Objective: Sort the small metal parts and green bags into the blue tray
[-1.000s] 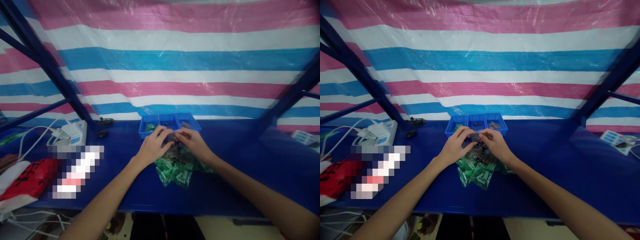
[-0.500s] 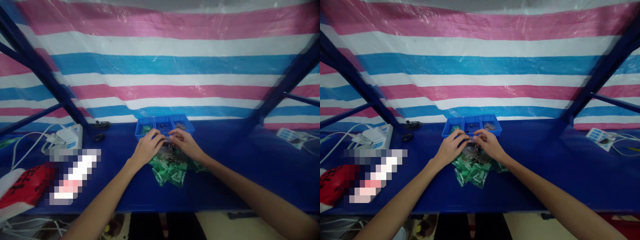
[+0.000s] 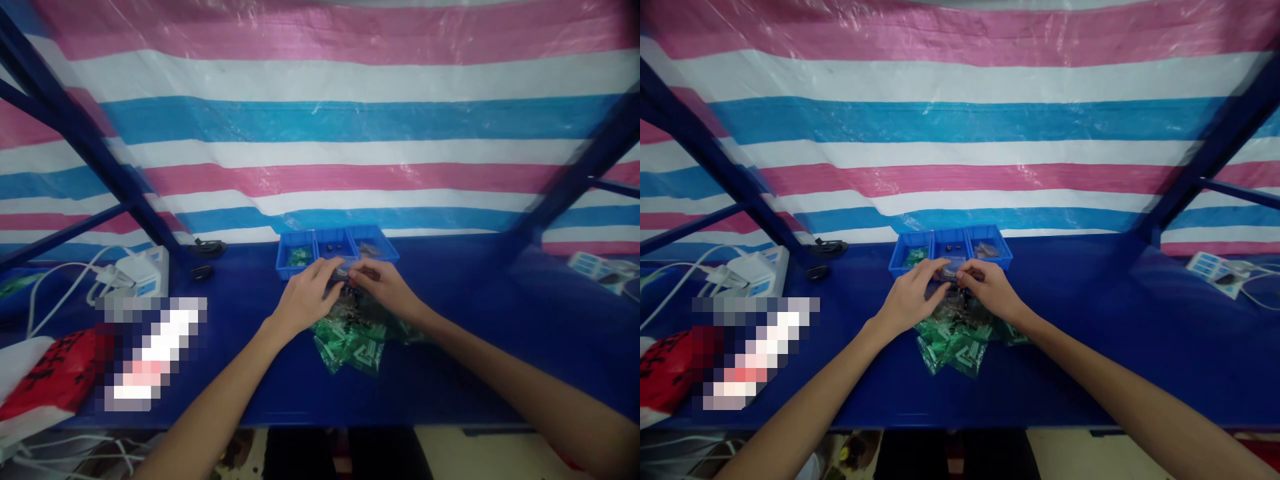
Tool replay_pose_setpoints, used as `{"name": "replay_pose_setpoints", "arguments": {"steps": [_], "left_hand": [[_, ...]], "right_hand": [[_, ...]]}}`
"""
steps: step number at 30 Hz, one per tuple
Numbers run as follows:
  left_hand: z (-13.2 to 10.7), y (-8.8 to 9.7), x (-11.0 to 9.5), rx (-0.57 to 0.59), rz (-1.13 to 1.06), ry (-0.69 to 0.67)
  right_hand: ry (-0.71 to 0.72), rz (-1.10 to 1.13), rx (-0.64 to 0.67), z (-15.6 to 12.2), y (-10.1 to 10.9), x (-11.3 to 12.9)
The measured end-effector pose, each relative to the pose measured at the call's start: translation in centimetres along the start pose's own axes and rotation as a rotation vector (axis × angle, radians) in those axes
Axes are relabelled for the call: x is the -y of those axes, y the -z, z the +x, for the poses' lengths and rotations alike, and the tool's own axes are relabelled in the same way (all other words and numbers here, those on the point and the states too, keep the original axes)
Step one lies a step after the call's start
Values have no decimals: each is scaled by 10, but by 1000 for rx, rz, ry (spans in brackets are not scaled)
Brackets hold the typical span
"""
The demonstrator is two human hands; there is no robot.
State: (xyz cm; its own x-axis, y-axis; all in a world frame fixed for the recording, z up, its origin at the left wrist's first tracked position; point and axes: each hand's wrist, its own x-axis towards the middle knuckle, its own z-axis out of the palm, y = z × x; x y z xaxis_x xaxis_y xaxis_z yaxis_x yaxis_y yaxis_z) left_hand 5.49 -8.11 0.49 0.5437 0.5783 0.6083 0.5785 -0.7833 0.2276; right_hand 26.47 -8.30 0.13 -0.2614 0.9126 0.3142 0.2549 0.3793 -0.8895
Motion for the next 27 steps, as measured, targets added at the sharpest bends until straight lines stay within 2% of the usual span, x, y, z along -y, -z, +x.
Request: {"name": "replay_pose_setpoints", "arguments": {"steps": [3, 7, 12, 16, 20, 23, 27], "left_hand": [[0, 0, 2, 6, 50, -25], [-1, -2, 6, -2, 65, -46], [-1, -2, 7, -11, 80, -37], [-1, -1, 6, -40, 72, -32], [-1, -1, 3, -83, 39, -30], [-2, -3, 2, -104, 10, -39], [-2, -6, 3, -71, 21, -87]], "right_hand": [[-47, 47, 11, 0, 1, 2], [-25, 46, 70, -1, -1, 3], [-4, 86, -40, -3, -5, -2], [72, -115, -50, -4, -4, 2], [173, -259, -119, -5, -4, 6], [142, -214, -135, -5, -4, 6], [91, -48, -90, -4, -3, 3]]}}
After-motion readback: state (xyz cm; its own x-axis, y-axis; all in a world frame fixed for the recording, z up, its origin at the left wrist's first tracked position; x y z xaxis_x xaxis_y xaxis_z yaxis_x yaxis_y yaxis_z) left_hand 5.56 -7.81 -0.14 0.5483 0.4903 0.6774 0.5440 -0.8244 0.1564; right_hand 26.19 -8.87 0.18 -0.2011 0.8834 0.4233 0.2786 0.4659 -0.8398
